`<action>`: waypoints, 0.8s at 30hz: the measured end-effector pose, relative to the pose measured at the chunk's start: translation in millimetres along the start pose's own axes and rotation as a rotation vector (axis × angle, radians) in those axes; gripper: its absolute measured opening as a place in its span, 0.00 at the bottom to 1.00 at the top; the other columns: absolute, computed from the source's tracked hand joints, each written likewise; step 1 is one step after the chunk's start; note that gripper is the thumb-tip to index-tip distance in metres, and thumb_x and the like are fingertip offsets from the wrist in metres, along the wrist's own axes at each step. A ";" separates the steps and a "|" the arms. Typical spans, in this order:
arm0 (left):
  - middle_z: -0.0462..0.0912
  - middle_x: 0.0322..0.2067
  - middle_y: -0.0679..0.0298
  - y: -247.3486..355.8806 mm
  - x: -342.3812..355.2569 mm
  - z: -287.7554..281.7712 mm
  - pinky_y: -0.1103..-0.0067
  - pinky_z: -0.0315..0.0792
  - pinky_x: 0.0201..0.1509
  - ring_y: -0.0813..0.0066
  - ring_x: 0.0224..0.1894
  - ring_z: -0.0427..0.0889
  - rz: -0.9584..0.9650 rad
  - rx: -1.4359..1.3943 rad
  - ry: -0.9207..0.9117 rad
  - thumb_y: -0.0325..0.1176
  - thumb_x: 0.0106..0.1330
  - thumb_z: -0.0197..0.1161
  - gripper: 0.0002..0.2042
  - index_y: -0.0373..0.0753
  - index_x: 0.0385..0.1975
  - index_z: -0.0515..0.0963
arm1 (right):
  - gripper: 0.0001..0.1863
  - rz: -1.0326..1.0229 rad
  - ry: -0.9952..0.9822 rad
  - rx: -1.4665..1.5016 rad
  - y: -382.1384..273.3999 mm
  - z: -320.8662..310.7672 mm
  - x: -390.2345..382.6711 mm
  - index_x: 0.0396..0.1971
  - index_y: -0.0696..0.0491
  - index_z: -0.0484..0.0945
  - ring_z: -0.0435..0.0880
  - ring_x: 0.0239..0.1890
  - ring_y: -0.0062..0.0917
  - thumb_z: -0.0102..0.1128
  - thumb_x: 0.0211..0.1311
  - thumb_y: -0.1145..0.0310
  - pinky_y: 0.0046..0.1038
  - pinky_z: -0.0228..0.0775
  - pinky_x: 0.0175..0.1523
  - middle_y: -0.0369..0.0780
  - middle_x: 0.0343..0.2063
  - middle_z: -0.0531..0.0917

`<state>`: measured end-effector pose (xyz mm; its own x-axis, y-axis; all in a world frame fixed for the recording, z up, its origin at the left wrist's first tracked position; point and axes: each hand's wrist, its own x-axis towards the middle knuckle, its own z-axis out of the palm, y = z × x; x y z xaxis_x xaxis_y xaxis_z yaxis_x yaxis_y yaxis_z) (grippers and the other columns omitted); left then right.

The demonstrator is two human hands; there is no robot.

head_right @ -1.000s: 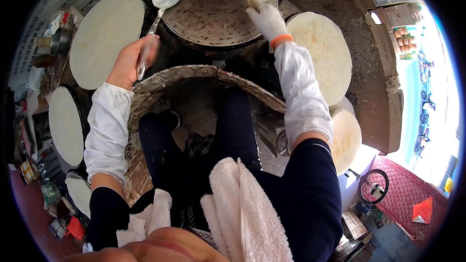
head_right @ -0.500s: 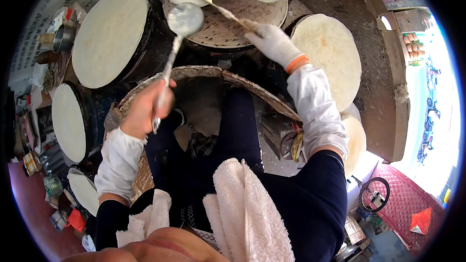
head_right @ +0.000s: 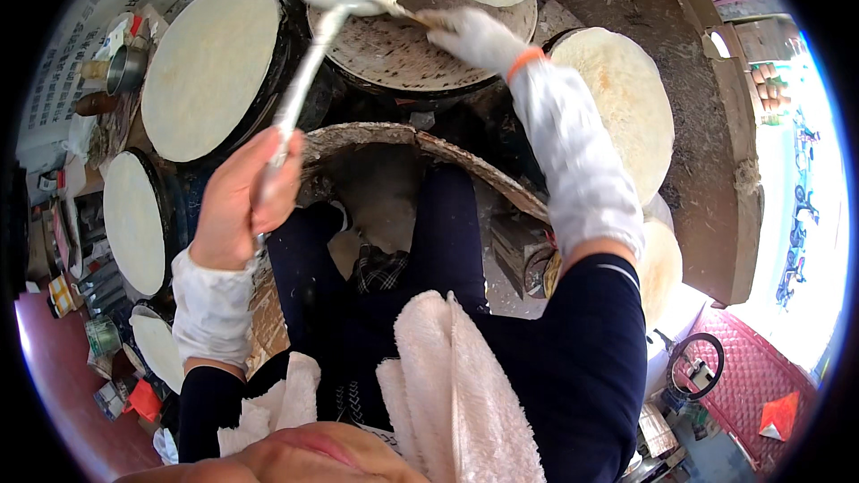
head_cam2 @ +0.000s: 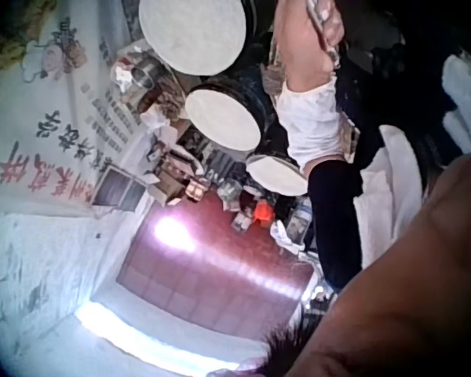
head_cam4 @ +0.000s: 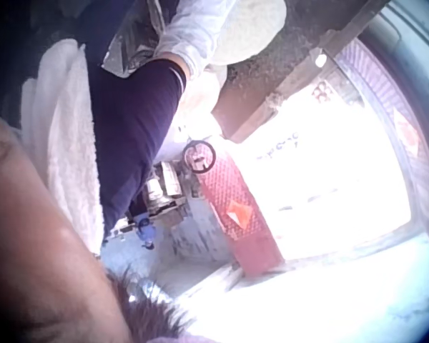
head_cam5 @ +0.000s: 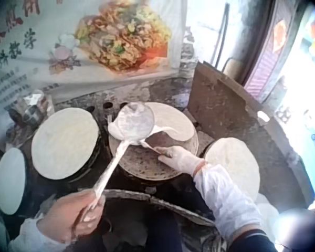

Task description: The person scoops batter from a large metal bowl and pours it onto a circular griddle. They use a wooden spreader to distribute the batter into a thin, round crepe. The person flips the crepe with a spatula and removes the finished product to a stack. This process is repeated continuously across multiple griddles.

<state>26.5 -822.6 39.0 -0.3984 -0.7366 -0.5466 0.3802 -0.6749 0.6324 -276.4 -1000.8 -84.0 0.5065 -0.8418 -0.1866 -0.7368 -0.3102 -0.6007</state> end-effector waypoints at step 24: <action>0.67 0.20 0.72 -66.5 -163.7 -100.9 0.88 0.55 0.14 0.87 0.12 0.61 0.235 -0.146 0.409 0.39 0.79 0.47 0.13 0.37 0.46 0.73 | 0.30 0.227 0.229 1.265 -113.4 131.9 -27.4 0.65 0.52 0.69 0.72 0.21 0.14 0.66 0.63 0.67 0.18 0.65 0.24 0.30 0.23 0.75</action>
<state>150.6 -661.6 31.1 0.0613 -0.8069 -0.5875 0.5451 -0.4660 0.6969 -147.6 -884.3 -113.3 0.2477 -0.9147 -0.3194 0.1977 0.3705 -0.9075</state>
